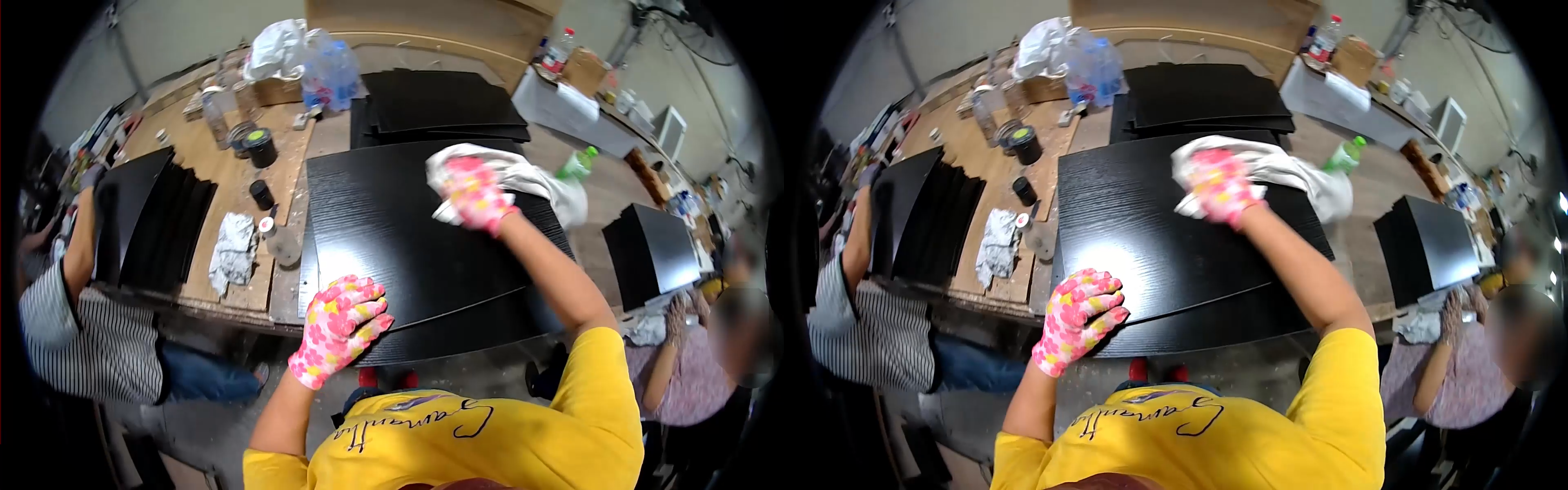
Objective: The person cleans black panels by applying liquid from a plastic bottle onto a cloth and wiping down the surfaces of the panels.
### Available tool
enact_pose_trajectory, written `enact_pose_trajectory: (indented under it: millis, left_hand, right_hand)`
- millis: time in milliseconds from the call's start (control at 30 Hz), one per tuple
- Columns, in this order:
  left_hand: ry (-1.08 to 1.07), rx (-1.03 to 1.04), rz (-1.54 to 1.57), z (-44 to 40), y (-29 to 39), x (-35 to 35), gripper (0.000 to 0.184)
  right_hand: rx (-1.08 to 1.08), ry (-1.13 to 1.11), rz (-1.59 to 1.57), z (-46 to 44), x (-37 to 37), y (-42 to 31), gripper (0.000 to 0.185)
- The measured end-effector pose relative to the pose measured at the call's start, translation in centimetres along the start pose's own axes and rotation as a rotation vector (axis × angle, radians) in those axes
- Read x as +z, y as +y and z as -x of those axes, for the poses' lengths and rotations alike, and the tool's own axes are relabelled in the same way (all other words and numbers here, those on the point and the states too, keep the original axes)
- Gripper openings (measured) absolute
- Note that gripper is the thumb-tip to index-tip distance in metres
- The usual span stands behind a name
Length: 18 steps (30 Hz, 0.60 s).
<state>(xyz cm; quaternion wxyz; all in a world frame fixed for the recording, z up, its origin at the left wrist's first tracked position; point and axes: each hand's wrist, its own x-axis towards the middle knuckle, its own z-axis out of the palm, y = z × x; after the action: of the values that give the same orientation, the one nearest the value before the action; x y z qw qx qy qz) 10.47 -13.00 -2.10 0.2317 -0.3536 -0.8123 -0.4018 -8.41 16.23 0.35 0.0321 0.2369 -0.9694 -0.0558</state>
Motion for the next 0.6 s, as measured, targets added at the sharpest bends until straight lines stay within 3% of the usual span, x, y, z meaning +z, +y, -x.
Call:
enact_pose_trajectory:
  millis: [100, 133, 167, 200, 267, 333, 367, 400, 467, 500, 567, 600]
  left_hand:
    - [-0.056, 0.01, -0.046, -0.4, 0.7, -0.3, 0.029]
    - [-0.075, 0.035, -0.069, -0.6, 0.8, -0.3, 0.029]
    - [-0.079, 0.028, -0.069, -1.0, 1.0, -0.4, 0.028]
    - [-0.123, 0.002, -0.057, -1.1, 0.9, -0.4, 0.028]
    - [-0.128, -0.032, -0.111, -1.3, 1.5, -0.5, 0.028]
    - [-0.164, -0.042, -0.132, -1.5, 1.3, -0.6, 0.026]
    - [-0.153, -0.05, -0.133, -1.4, 1.2, -0.6, 0.026]
    - [-0.139, -0.062, -0.129, -0.9, 1.3, -0.6, 0.026]
    - [-0.149, -0.093, -0.109, -0.4, 1.0, -0.6, 0.027]
    - [-0.135, -0.098, -0.109, -0.3, 0.9, -0.5, 0.026]
    - [-0.091, -0.081, -0.095, 0.0, 0.3, -0.2, 0.023]
    - [-0.073, -0.072, -0.118, 0.3, -0.2, 0.0, 0.022]
  right_hand:
    - [-0.327, 0.079, -0.364, -1.2, -1.3, -8.6, 0.039]
    - [-0.573, -0.026, -0.148, -3.0, -1.8, -10.7, 0.042]
    - [-0.682, 0.033, -0.255, -4.0, -1.5, -13.2, 0.044]
    - [-0.788, 0.096, -0.365, -4.6, -0.8, -15.4, 0.046]
    - [-0.796, 0.495, -0.348, -5.6, -0.2, -17.1, 0.05]
    - [-0.543, 0.218, -0.289, -7.0, -2.9, -14.2, 0.044]
    - [-0.488, 0.252, -0.19, -9.2, -1.9, -11.8, 0.035]
    - [-0.3, 0.249, -0.197, -10.8, -0.6, -8.4, 0.028]
    - [-0.174, 0.238, -0.003, -12.4, 2.2, 0.4, 0.024]
    - [0.029, 0.005, 0.0, -9.2, -0.3, 3.6, 0.026]
    - [0.212, 0.053, 0.012, -5.2, 1.9, 10.9, 0.039]
    - [0.37, 0.182, -0.008, -2.4, 2.7, 12.1, 0.044]
